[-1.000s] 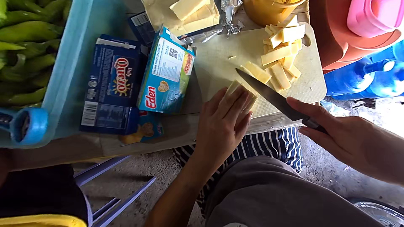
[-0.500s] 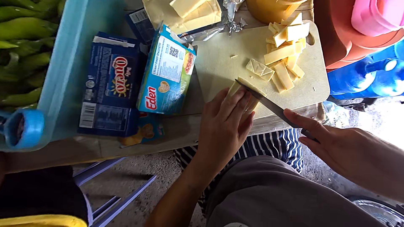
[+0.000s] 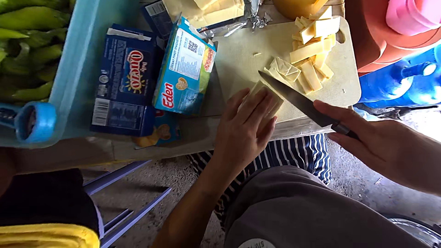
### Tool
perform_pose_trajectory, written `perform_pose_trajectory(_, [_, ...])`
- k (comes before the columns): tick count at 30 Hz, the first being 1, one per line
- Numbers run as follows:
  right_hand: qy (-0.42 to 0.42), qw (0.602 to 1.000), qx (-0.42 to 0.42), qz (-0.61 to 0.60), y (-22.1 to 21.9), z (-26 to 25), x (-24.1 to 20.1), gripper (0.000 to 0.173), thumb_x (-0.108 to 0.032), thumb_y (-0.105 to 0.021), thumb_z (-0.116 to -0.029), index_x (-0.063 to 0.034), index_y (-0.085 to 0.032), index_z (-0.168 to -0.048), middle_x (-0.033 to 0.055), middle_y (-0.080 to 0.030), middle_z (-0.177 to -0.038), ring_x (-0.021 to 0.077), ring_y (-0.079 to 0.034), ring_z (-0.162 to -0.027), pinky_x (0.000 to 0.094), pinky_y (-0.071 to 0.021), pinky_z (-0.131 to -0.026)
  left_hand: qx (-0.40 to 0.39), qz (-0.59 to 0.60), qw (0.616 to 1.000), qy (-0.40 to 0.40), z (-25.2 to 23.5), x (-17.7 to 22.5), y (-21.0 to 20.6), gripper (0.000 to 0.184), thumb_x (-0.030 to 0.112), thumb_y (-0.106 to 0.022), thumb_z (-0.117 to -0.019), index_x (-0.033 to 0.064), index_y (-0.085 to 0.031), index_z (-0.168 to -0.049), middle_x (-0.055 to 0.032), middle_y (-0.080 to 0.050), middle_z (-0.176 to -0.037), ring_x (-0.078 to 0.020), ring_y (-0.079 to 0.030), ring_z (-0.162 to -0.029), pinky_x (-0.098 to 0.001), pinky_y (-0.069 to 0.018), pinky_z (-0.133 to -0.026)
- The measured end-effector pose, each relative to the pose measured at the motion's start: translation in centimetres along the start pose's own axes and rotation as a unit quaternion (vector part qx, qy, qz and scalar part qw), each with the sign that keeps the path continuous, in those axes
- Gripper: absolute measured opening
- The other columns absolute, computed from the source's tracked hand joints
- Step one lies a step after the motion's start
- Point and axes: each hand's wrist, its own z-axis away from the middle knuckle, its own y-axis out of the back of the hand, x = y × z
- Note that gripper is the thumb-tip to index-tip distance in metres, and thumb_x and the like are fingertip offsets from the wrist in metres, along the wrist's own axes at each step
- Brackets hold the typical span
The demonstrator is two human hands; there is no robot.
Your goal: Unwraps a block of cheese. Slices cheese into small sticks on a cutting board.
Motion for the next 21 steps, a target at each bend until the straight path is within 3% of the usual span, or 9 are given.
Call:
perform_pose_trajectory(4, [0.013,0.997,0.034,0.071,-0.5,1.1,-1.1,0.053,-0.035,-0.038,-0.1073,-0.0233,-0.037,-0.159,-0.0041,-0.047,-0.059,0.0092,-0.045,-0.045,0.0266,-0.0358,-0.04,0.005,-0.003,1.0,0.003,-0.2,0.1,-0.2,0.04,0.026,-0.067,-0.0956,0.0038,-0.071,-0.128,-0.0112,-0.068,-0.134,-0.0323,-0.061,-0.127,-0.039,-0.0428,-0.11])
perform_pose_trajectory(8, [0.013,0.996,0.034,0.084,-0.7,1.4,-1.4,0.052,-0.036,-0.035,-0.1081,-0.0231,-0.039,-0.159,-0.0025,-0.046,-0.06,0.0115,-0.046,-0.045,0.0279,-0.0362,-0.04,0.0,0.005,1.0,0.005,-0.2,0.2,-0.1,0.039,0.024,-0.066,-0.0964,0.0032,-0.07,-0.129,-0.0103,-0.067,-0.136,-0.0319,-0.059,-0.128,-0.0405,-0.0424,-0.111])
perform_pose_trajectory(14, [-0.01,0.996,0.011,0.083,-1.2,1.2,-1.5,0.052,-0.034,-0.036,-0.1072,-0.0266,-0.038,-0.159,-0.0007,-0.046,-0.06,0.0159,-0.047,-0.044,0.0321,-0.0379,-0.038,0.002,0.007,1.0,0.007,-0.2,0.2,-0.1,0.039,0.025,-0.066,-0.0962,0.004,-0.071,-0.128,-0.011,-0.068,-0.135,-0.0328,-0.059,-0.127,-0.0411,-0.0438,-0.108])
perform_pose_trajectory(21, [-0.031,0.993,-0.029,0.108,-2.5,0.2,-1.4,0.054,-0.025,-0.037,-0.1056,-0.0222,-0.038,-0.159,0.0034,-0.048,-0.058,0.0243,-0.051,-0.043,0.038,-0.0399,-0.038,-0.01,-0.008,1.0,0.015,-0.1,0.3,0.1,0.039,0.031,-0.064,-0.0981,0.0056,-0.072,-0.127,-0.0098,-0.068,-0.135,-0.0324,-0.06,-0.128,-0.0418,-0.0446,-0.108])
